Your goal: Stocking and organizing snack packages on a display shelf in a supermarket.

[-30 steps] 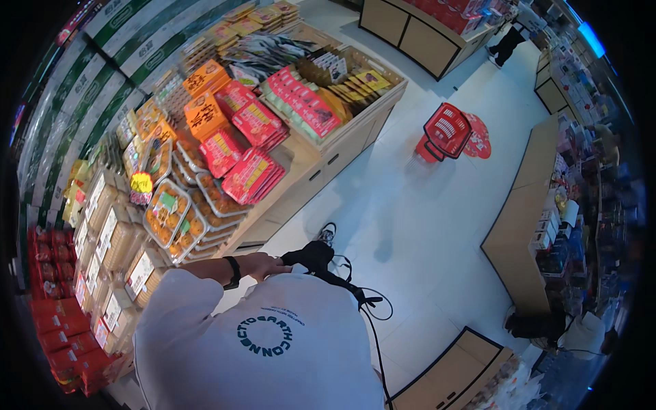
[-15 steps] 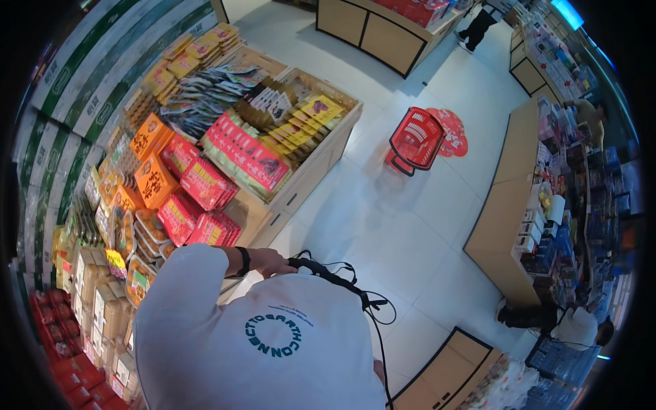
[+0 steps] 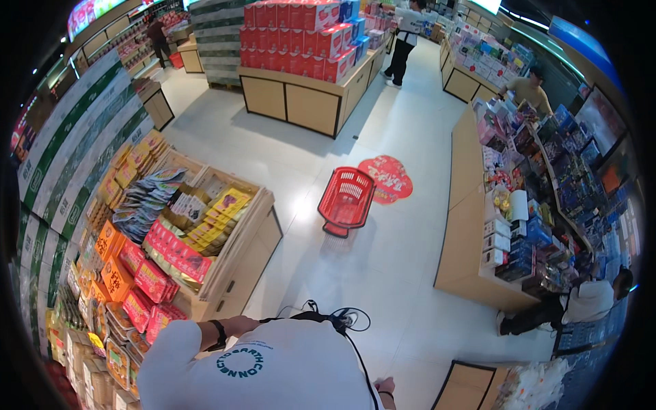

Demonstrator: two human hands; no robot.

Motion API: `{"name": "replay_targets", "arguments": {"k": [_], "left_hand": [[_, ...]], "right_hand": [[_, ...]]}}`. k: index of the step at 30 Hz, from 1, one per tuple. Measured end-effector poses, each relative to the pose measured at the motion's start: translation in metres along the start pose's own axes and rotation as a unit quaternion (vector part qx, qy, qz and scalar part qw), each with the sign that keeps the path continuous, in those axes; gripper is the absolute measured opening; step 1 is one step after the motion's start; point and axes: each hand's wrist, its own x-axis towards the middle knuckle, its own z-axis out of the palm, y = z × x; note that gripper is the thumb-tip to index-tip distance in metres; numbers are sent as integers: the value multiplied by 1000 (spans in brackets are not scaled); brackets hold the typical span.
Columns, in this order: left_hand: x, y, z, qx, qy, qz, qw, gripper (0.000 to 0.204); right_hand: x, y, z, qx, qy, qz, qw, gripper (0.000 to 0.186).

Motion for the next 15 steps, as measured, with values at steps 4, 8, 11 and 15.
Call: {"name": "replay_targets", "arguments": {"k": [4,8,11,15], "left_hand": [[76,30,6,-137,83,-54,986,54],[94,68,-13,-43,199,-1,979,42],[105,90,-50,-28,256,17,966,58],[115,108,-61,-59,259,-91,960,53]], "right_hand": [[118,-1,-79,154,97,84,980,34],[174,-118,-180,123,109,-10,986,23],[231,-164,-216,146,146,-127,970,17],[243,-225,-218,223,130,-134,957,42]]}}
